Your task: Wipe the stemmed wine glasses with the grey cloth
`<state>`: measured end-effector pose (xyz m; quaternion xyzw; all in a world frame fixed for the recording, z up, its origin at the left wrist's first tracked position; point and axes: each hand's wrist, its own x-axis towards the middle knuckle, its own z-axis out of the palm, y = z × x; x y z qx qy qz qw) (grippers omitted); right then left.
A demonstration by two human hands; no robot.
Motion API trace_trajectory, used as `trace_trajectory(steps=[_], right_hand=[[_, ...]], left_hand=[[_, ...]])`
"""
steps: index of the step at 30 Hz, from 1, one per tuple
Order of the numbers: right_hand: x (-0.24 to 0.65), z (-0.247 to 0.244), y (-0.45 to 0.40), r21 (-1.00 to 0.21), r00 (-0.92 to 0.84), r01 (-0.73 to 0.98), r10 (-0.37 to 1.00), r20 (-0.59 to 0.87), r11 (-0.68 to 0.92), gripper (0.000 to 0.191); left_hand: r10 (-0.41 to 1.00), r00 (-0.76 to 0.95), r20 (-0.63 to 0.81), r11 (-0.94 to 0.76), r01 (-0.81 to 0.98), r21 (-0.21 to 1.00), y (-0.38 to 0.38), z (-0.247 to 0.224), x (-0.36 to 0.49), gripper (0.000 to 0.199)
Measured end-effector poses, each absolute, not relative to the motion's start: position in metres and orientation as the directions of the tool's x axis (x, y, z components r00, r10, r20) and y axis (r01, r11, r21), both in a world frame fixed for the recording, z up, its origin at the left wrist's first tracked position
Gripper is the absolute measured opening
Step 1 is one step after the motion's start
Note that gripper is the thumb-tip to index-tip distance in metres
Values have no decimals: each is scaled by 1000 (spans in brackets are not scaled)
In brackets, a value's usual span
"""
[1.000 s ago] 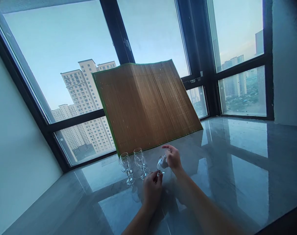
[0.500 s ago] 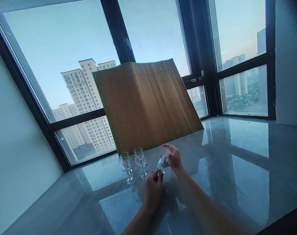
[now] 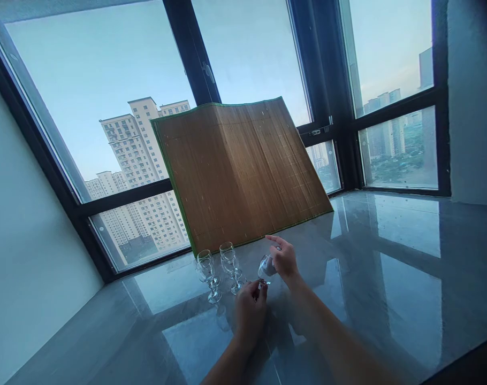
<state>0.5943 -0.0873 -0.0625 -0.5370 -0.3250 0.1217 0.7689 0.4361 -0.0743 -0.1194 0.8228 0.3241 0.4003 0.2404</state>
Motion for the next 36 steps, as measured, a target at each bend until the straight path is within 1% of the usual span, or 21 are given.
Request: trace_trajectory(steps=[5,9,15,20,23,32,36], right_hand=[[596,-66,-83,-903,752,197,532,388,381,44],[595,-65,-84,-894,724,165,565,396,416,38],[596,-63,-86,-885,739,51,578,346,464,33],[598,-63,-85,-840,767,-171,604,214,515,32],[599,-63,-86,-803,773,-260,614,160,537,32],[603,-67,-86,-702,765,-410,639,83,582,31],[602,-70,-84,-689,807,-399,589,49,605,31]], left_hand=[[739,468,484,-657,346,669,-76,-117,436,35],[737,469,488,-661,347,665,-77,-115,436,33],[731,458,506,-669,333,665,-79,-114,436,33],[724,456,518,-676,314,667,-79,-114,436,33],[721,459,519,-678,310,667,-79,-114,436,33],[719,472,510,-672,282,685,-81,-112,437,30],[723,470,507,-667,283,689,-84,-109,437,30]])
